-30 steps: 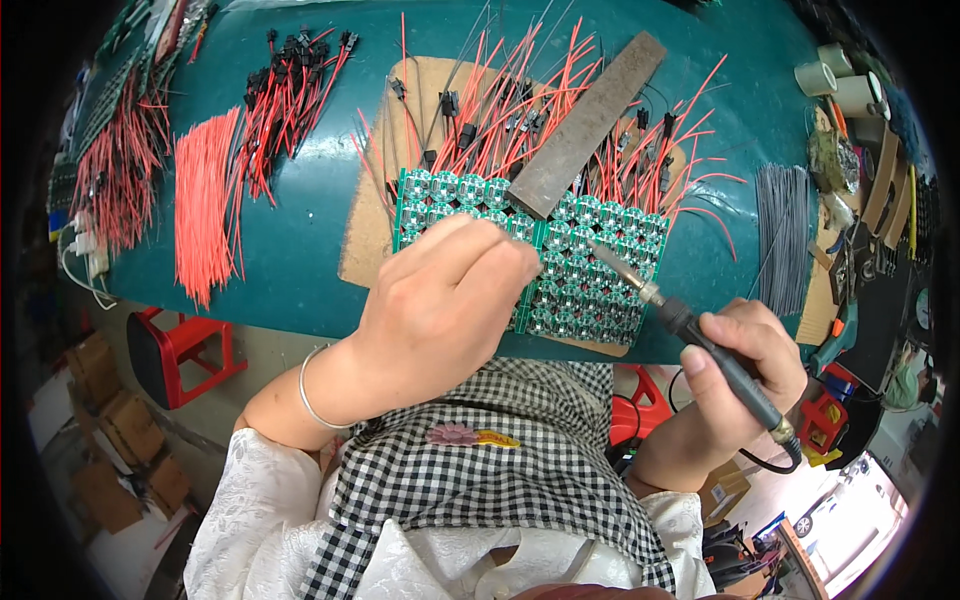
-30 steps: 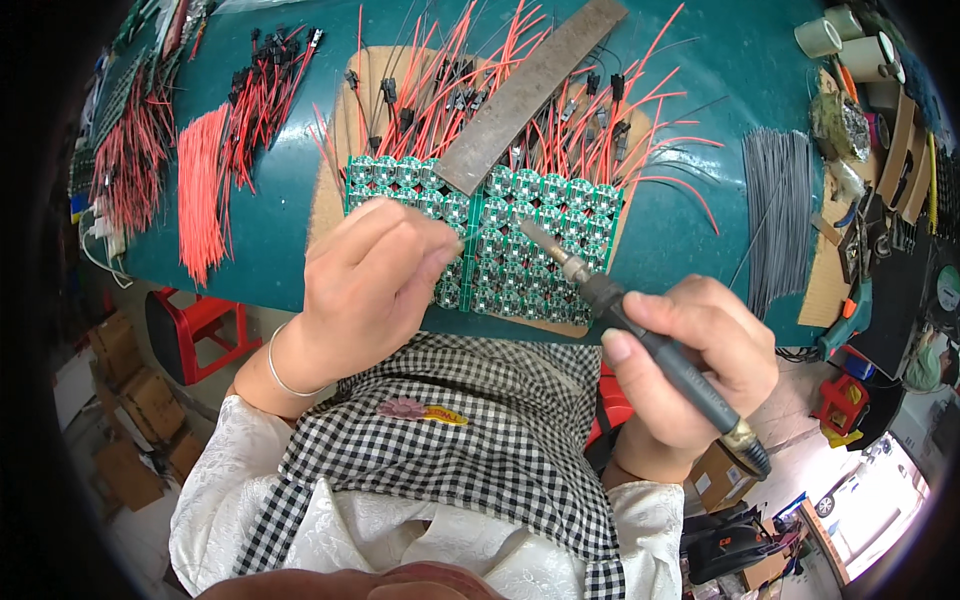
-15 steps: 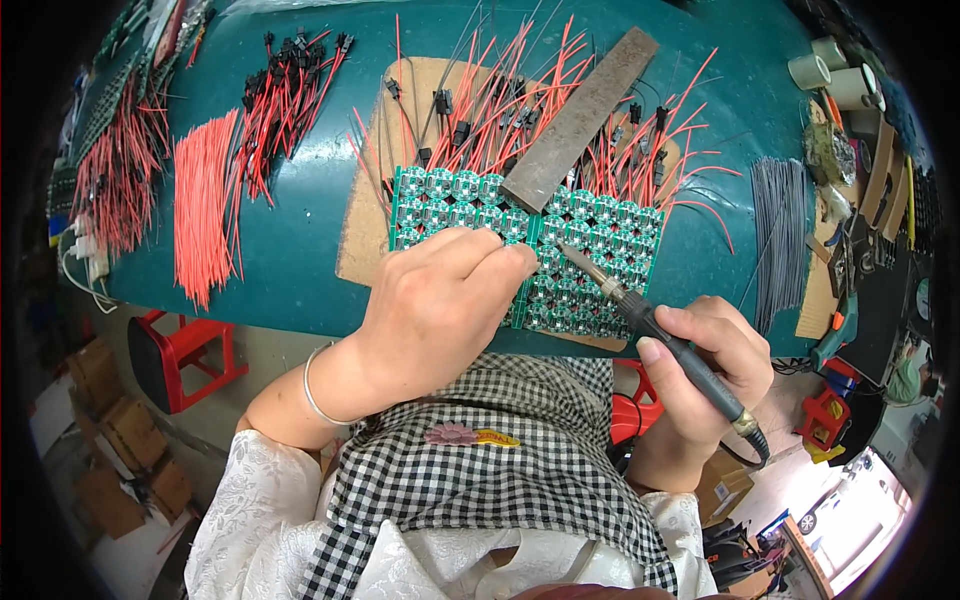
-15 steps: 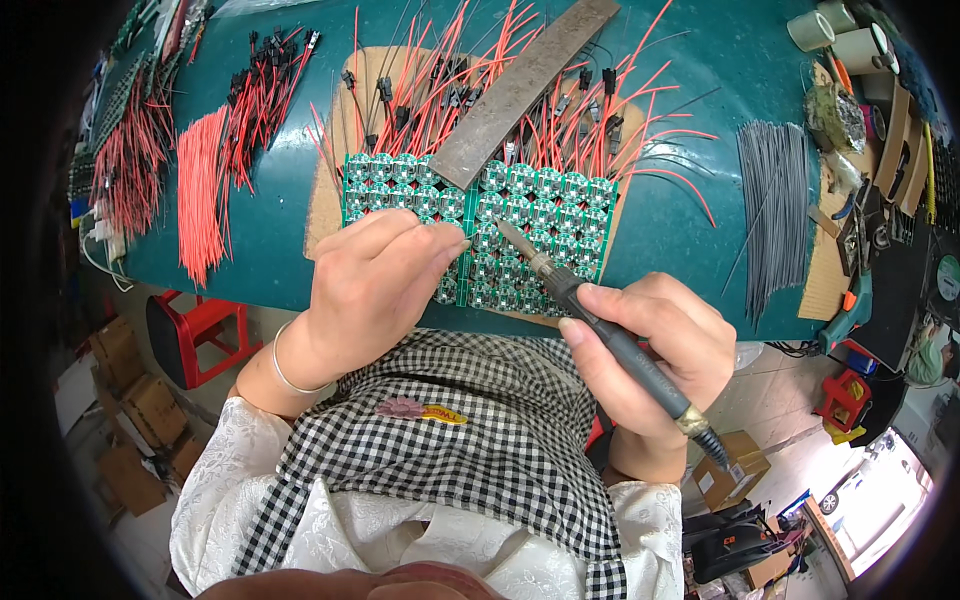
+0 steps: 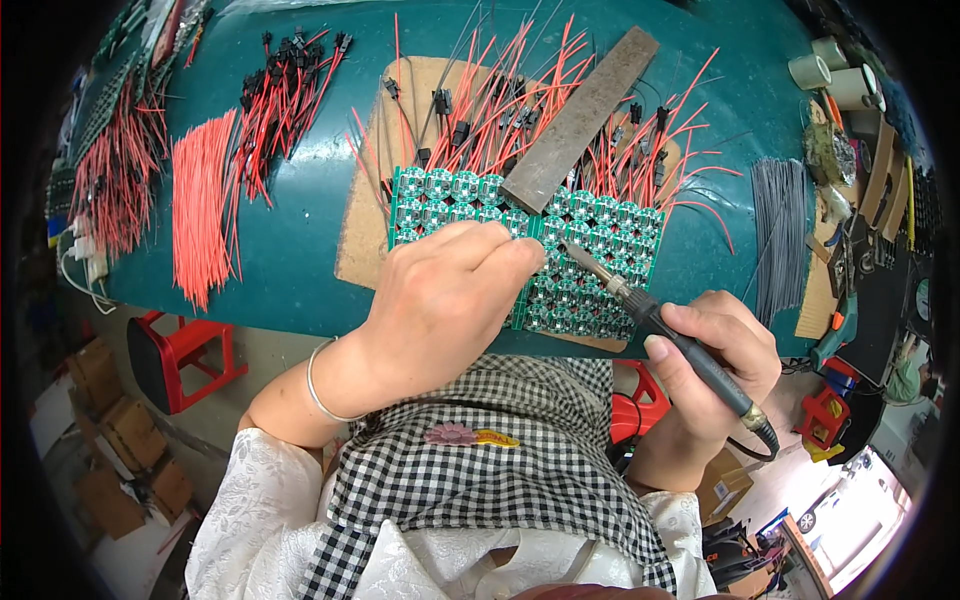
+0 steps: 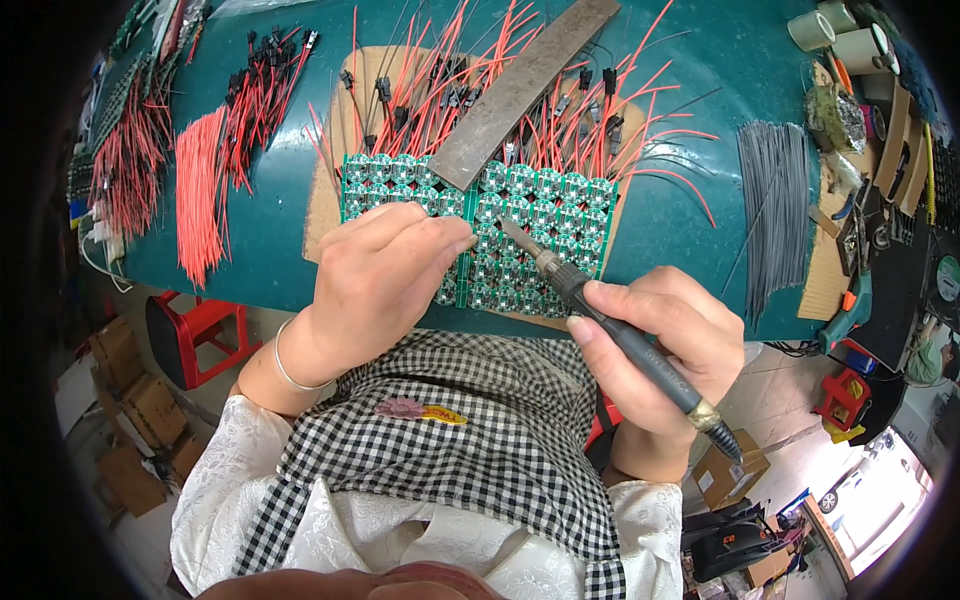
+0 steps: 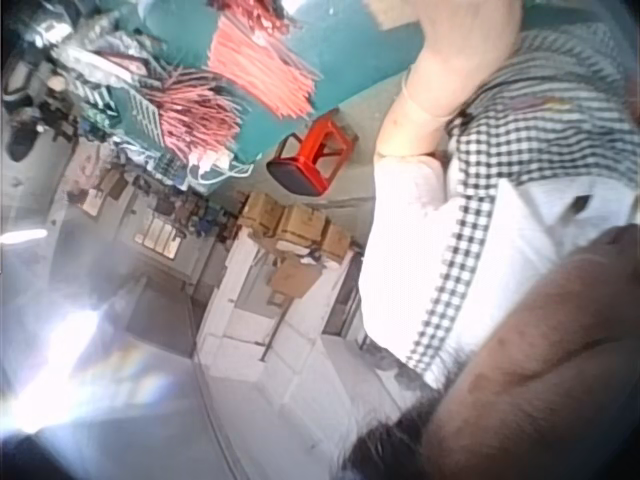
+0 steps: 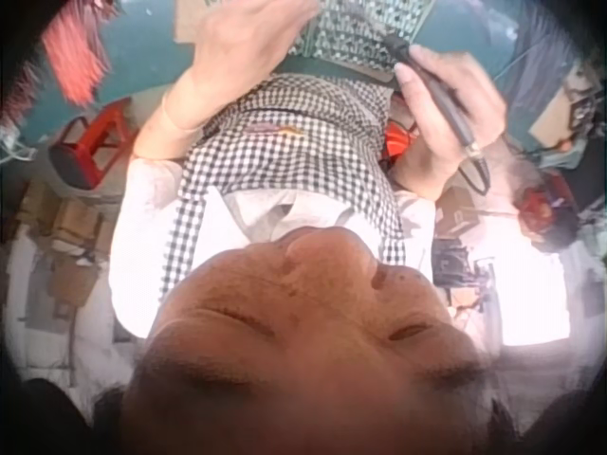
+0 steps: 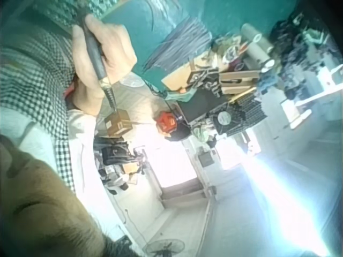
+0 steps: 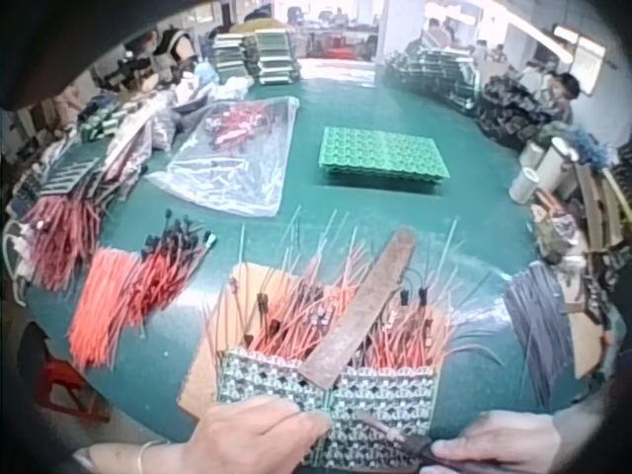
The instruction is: Soldering wires onto LED circuit board arrays.
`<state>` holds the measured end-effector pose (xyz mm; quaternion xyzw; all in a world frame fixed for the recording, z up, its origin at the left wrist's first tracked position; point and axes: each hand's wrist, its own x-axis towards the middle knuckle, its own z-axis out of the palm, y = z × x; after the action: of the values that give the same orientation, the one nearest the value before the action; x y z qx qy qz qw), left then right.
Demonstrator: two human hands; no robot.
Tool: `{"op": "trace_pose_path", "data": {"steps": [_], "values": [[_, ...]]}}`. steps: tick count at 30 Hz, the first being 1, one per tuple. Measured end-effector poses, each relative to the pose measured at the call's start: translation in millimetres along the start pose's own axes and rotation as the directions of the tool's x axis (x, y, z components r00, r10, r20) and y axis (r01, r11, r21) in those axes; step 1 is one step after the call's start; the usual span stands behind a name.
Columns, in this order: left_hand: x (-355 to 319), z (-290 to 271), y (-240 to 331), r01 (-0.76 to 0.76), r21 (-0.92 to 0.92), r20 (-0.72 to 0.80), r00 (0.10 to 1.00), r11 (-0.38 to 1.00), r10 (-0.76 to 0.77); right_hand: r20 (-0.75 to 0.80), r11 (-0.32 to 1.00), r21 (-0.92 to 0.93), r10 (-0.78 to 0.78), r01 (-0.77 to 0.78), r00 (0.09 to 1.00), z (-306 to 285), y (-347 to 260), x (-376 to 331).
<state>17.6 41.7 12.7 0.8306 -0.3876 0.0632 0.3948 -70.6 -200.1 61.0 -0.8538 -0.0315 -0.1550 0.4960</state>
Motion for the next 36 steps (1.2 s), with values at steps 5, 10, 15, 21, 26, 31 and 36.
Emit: {"op": "trace_pose_path", "data": {"steps": [5, 10, 15, 21, 26, 31, 36], "values": [[2.1, 3.4, 0.2, 0.01, -0.008, -0.011, 1.0, 1.0, -0.01, 0.064, 1.0, -0.009, -0.018, 0.019, 0.998, -3.4, -5.2, 5.8], [2.2, 2.2, 3.4, 0.029, -0.003, -0.009, 1.0, 1.0, -0.029, 0.067, 0.999, -0.009, -0.039, 0.039, 0.997, -4.6, -8.0, 7.4], [-1.9, -10.5, 11.1, 0.045, -0.053, -0.041, 0.998, 0.998, -0.047, -0.041, 0.996, 0.082, -0.027, 0.03, 0.999, -14.2, 2.4, -10.9], [-14.5, -14.6, 13.3, 0.037, -0.022, 0.077, 0.996, 0.999, -0.035, -0.013, 0.998, 0.071, 0.005, -0.004, 1.0, -9.6, -3.2, -22.8], [-15.8, -9.3, 11.6, 0.024, -0.006, 0.052, 0.998, 1.0, -0.023, 0.034, 1.0, 0.021, 0.019, -0.02, 0.999, -4.2, -3.7, -23.2], [-17.5, -3.0, 7.4, 0.0, 0.008, 0.036, 0.999, 1.0, 0.0, 0.036, 1.0, 0.004, -0.007, 0.007, 0.999, 1.7, -7.9, -22.3], [-15.9, -4.5, 9.7, 0.003, 0.007, 0.036, 0.999, 1.0, -0.003, 0.04, 0.999, 0.01, -0.032, 0.031, 0.999, -0.4, -8.8, -20.2]]}}
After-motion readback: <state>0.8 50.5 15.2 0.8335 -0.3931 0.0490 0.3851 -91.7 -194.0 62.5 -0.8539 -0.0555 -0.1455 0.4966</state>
